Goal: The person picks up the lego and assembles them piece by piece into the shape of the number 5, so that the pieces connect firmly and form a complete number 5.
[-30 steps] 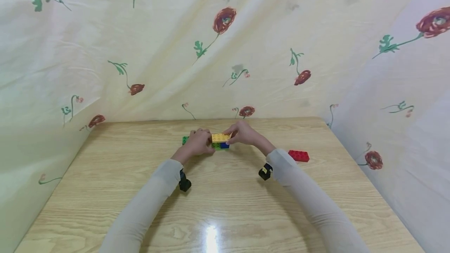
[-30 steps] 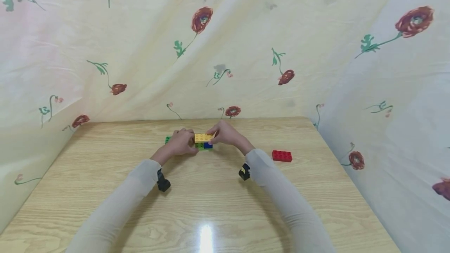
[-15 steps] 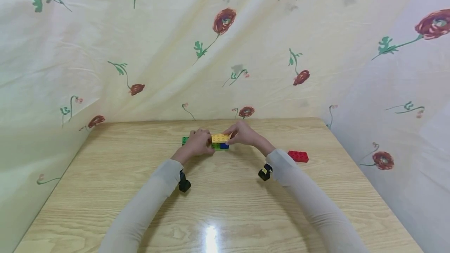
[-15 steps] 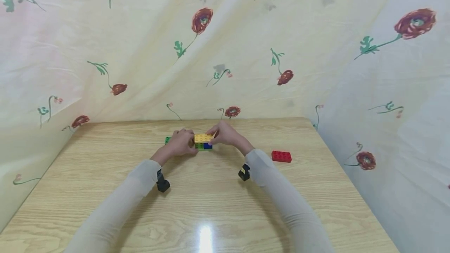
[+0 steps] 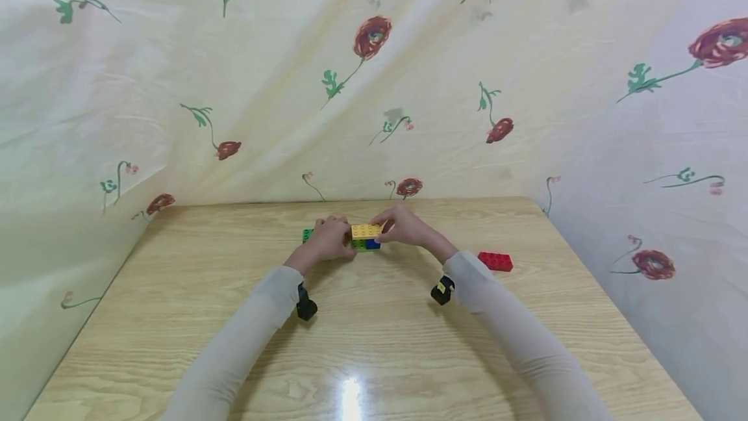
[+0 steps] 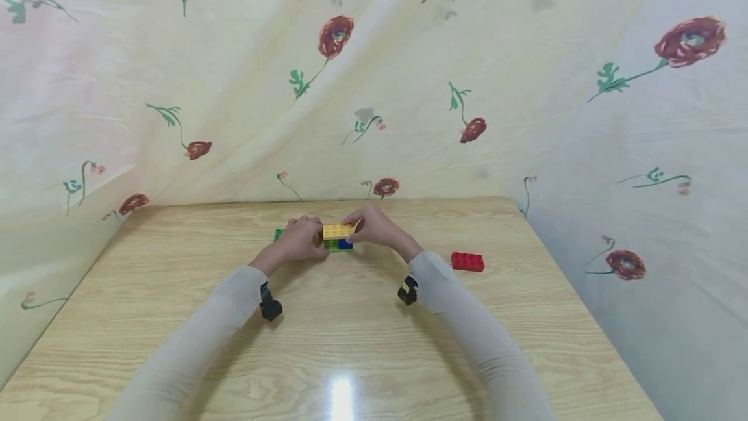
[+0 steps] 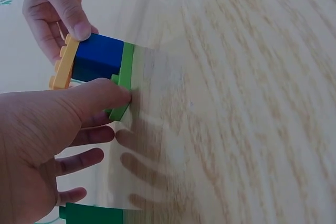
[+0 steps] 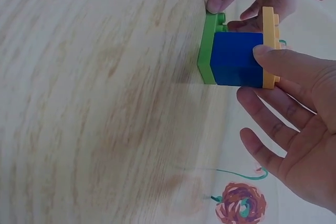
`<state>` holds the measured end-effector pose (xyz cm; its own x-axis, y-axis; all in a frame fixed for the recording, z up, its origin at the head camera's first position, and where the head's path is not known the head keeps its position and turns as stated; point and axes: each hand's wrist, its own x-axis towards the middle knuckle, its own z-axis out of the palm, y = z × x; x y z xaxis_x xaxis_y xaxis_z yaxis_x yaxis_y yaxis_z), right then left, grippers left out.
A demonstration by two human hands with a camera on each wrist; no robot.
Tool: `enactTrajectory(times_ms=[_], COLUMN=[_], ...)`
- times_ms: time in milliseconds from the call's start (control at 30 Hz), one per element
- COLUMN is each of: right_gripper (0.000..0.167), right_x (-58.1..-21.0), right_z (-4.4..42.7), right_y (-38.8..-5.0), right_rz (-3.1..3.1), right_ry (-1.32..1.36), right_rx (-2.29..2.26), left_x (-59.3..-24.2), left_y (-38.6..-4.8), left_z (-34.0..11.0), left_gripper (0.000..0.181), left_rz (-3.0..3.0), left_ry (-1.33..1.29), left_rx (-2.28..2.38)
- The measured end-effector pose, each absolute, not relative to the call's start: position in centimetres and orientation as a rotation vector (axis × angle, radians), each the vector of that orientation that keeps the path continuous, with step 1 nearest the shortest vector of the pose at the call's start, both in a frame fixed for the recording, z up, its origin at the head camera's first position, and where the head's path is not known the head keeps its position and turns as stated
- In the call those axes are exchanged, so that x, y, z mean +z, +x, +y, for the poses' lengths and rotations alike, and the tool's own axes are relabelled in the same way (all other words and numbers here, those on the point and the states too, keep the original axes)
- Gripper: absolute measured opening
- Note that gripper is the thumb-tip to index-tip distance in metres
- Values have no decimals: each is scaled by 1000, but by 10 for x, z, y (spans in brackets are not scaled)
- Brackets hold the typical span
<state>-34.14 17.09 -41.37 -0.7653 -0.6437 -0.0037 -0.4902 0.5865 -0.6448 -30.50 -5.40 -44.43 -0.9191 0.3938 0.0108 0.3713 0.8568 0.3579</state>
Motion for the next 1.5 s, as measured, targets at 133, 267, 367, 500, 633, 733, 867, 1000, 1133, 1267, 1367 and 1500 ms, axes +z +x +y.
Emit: enactTrajectory(times_ms=[133,267,367,500,633,733,867,1000,1133,1267,1367,1500], right_gripper=[37,38,39,39,39,40,41,41,41,41,41,41], right_x=[-415,-416,-416,-417,-418,-420,-423,-424,-425,-425,-426,-426], right_z=[171,172,173,174,175,177,177,177,176,176,176,176], right_y=[-340,-338,-338,-339,-340,-340,-342,-343,-344,-343,-343,-342], right_rz=[2566,2560,2560,2561,2558,2550,2532,2525,2529,2529,2529,2519], right_ry=[-946,-940,-935,-963,-974,-958,-950,-947,-952,-947,-932,-908], right_rx=[-959,-968,-976,-981,-989,-1003,-1040,-1066,-1067,-1074,-1084,-1107], left_x=[-444,-443,-440,-436,-434,-434,-435,-435,-436,-437,-439,-444], left_y=[-305,-303,-302,-302,-304,-304,-302,-301,-298,-295,-293,-292], left_z=[-58,-65,-71,-80,-91,-102,-116,-130,-143,-155,-163,-171], left_gripper=[32,38,44,46,48,50,50,51,52,54,58,60], left_rz=[2956,2942,2929,2922,2926,2917,2872,2822,2796,2769,2714,2650], left_ry=[613,630,644,637,637,646,648,626,596,557,524,520], left_rx=[574,612,665,743,806,878,1019,1142,1218,1280,1354,1407])
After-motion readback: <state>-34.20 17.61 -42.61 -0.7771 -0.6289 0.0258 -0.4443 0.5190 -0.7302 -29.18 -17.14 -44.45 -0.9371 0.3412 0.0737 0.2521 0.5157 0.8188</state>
